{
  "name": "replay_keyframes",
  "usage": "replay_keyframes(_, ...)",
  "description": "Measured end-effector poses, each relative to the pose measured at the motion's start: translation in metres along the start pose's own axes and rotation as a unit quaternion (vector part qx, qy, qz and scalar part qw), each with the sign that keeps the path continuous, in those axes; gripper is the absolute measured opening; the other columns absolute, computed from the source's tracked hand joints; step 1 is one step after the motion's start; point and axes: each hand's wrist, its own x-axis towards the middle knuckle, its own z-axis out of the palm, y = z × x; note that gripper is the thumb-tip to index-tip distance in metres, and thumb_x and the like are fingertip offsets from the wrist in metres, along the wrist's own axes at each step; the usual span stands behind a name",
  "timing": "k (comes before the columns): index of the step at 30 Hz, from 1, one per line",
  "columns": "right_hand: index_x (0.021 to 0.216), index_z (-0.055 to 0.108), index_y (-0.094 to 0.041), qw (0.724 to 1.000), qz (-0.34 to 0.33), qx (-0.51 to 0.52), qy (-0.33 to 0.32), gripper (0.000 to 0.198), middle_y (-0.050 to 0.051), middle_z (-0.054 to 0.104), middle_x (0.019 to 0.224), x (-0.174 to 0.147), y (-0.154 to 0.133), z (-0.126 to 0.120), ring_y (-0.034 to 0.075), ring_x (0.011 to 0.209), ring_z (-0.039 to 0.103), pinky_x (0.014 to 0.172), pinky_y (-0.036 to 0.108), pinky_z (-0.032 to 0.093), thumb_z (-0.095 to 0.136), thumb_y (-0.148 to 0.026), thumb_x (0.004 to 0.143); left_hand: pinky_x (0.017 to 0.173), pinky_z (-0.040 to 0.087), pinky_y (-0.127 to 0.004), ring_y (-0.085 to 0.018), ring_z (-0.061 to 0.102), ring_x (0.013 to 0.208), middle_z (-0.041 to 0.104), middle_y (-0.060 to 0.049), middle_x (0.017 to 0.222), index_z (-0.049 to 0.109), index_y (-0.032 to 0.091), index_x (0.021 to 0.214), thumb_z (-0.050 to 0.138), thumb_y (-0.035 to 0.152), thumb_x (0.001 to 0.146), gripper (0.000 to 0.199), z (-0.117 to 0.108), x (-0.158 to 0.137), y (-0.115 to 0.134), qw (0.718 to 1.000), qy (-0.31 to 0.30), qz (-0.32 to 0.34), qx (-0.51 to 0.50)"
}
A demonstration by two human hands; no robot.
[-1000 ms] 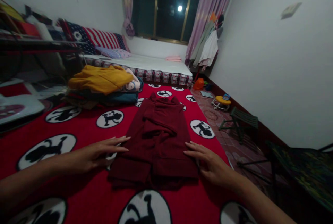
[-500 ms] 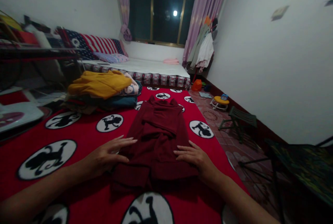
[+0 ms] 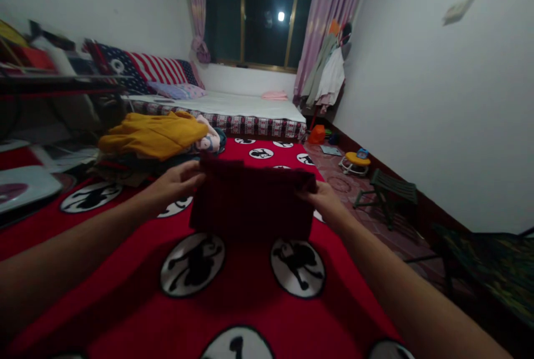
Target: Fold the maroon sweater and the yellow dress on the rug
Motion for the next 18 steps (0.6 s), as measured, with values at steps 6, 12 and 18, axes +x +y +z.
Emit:
replay_keyframes(6, 0.116, 0.056, -0.020, 0.991, 0.113, 0.019, 0.065, 0.057, 0.011, 0.070, 0.106, 0.040, 0.049, 0.026, 0.022, 0.084, 0.069, 0.066, 0.033, 0.057, 0.074, -0.033, 0.064, 0.066, 0.053, -0.028, -0.019, 0.067, 0.082, 0.067, -0.012, 0.107, 0.042, 0.017, 0.132, 0.067, 0.045, 0.077, 0.066, 0.025, 0.048, -0.045, 0.985, 0.052, -0.167, 0.008)
replay_keyframes(12, 0.120, 0.055, -0.019, 0.994, -0.023, -0.052, 0.090, 0.053, 0.009, 0.067, 0.113, 0.027, 0.063, 0.026, 0.024, 0.103, 0.064, 0.090, 0.042, 0.050, 0.062, -0.026, 0.067, 0.094, 0.048, -0.037, -0.024, 0.062, 0.104, 0.068, -0.007, 0.112, 0.064, 0.018, 0.109, 0.061, 0.020, 0.073, 0.036, 0.034, 0.025, -0.067, 0.984, 0.072, 0.036, 0.157)
replay_keyframes(18, 0.124, 0.060, -0.019, 0.908, -0.145, -0.364, 0.148, 0.045, 0.014, 0.056, 0.127, 0.016, 0.038, 0.041, 0.030, 0.118, 0.052, 0.102, 0.048, 0.039, 0.054, -0.030, 0.081, 0.098, 0.045, -0.044, -0.030, 0.055, 0.113, 0.056, -0.011, 0.124, 0.068, 0.022, 0.108, 0.057, 0.022, 0.081, 0.029, 0.049, 0.005, -0.025, 0.878, 0.089, 0.117, 0.455)
